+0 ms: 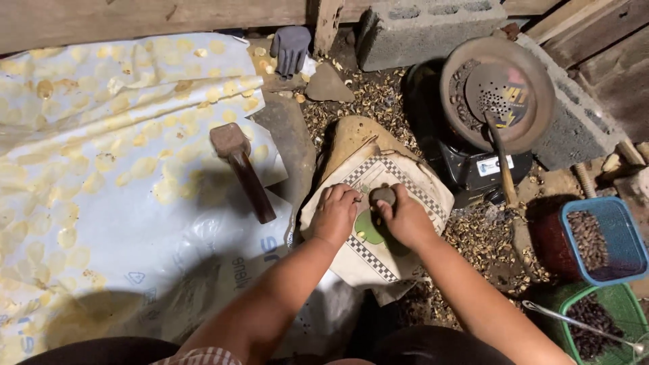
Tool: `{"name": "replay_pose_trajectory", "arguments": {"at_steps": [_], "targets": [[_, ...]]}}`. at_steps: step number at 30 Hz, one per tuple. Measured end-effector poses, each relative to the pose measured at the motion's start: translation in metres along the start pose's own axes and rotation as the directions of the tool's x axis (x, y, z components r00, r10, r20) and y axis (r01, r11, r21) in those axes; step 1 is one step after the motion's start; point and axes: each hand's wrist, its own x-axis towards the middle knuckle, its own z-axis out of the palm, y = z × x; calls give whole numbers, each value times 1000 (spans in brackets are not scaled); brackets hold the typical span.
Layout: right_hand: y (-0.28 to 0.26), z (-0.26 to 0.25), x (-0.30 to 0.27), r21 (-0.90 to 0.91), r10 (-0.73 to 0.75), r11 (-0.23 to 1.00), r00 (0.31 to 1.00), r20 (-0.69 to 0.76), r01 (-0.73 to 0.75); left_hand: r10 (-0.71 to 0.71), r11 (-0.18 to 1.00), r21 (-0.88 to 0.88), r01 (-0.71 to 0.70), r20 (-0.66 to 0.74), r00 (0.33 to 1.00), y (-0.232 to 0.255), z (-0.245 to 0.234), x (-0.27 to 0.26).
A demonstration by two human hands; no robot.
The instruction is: Cracking and peeling nuts using a hammer and stone, then sorting the kernels.
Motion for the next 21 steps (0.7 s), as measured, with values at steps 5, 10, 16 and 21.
{"name": "replay_pose_trajectory", "arguments": {"at_steps": [5,10,16,21], "targets": [[-20,-13,-41,-189,-96,977,995,22,99,-133,989,-48,137,84,988,3,9,5],[-11,-9,-30,-134,-89,987,995,-35,83,-154,988,54,146,201,967,11,0,6],[-29,-4,-26,-96,-185,979,981,-51,179,4,1000,30,-6,54,999,-11,-6,-5],[-2,10,-3,26,5,1000,1000,2,-5,44,998,-35,-43,25,999,-18,-2,-11]]}}
